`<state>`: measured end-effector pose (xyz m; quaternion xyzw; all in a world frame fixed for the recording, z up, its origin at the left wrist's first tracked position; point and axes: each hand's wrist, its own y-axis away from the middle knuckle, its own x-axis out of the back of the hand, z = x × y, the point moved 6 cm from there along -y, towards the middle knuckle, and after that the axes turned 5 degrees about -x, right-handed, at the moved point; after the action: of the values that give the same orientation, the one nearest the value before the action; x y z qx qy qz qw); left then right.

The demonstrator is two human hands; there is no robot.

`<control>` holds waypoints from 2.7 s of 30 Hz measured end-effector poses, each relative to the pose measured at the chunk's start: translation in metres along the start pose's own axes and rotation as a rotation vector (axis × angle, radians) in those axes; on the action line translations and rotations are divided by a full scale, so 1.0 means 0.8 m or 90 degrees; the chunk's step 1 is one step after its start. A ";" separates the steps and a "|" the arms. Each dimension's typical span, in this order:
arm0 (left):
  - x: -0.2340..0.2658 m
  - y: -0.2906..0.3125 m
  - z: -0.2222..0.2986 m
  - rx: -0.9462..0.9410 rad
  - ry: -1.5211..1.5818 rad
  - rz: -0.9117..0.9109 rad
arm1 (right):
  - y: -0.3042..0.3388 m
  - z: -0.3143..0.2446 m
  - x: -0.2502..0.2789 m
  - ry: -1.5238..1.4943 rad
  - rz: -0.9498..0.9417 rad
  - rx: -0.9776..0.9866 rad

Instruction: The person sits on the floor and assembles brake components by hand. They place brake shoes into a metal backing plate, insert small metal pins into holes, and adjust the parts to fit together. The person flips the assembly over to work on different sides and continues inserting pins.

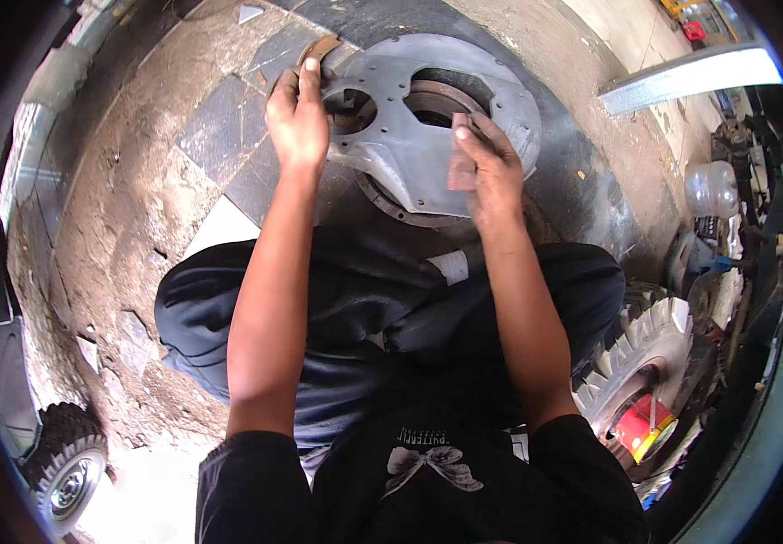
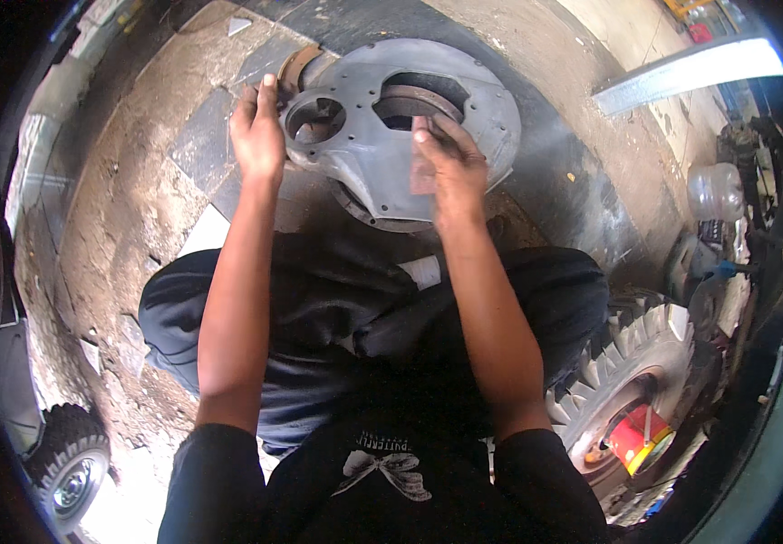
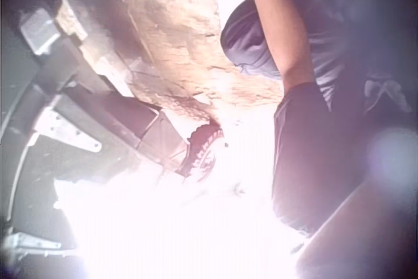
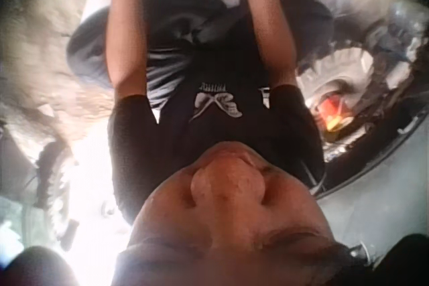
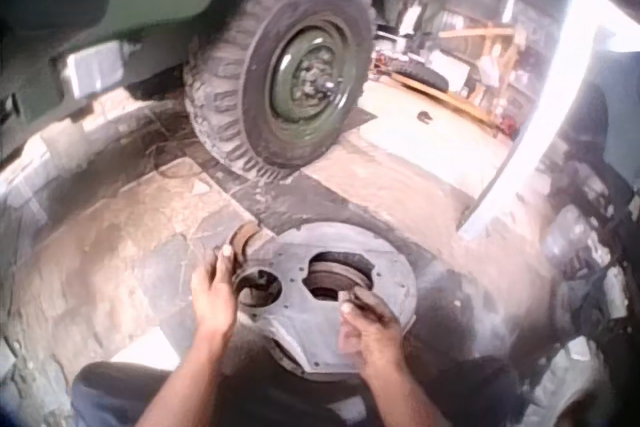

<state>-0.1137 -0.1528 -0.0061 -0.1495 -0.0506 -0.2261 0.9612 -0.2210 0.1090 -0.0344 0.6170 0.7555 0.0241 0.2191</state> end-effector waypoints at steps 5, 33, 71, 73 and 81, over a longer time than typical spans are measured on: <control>-0.034 0.083 0.032 0.159 0.239 -0.318 | 0.000 -0.004 -0.025 -0.032 -0.102 0.043; 0.000 0.139 0.001 -0.019 0.043 -0.201 | 0.024 -0.116 0.022 0.582 0.054 0.501; -0.082 0.167 -0.007 -0.184 -0.335 -0.232 | -0.097 -0.015 0.058 1.085 0.188 0.180; -0.090 0.166 0.002 -0.193 -0.334 -0.251 | -0.141 -0.038 0.080 1.120 0.259 0.153; -0.084 0.158 0.011 -0.195 -0.530 -0.267 | -0.104 -0.014 0.050 1.081 0.087 0.231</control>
<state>-0.1168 -0.0140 -0.0424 -0.3532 -0.4262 -0.3409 0.7598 -0.3077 0.1296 -0.0619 0.4598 0.6165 0.3685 -0.5223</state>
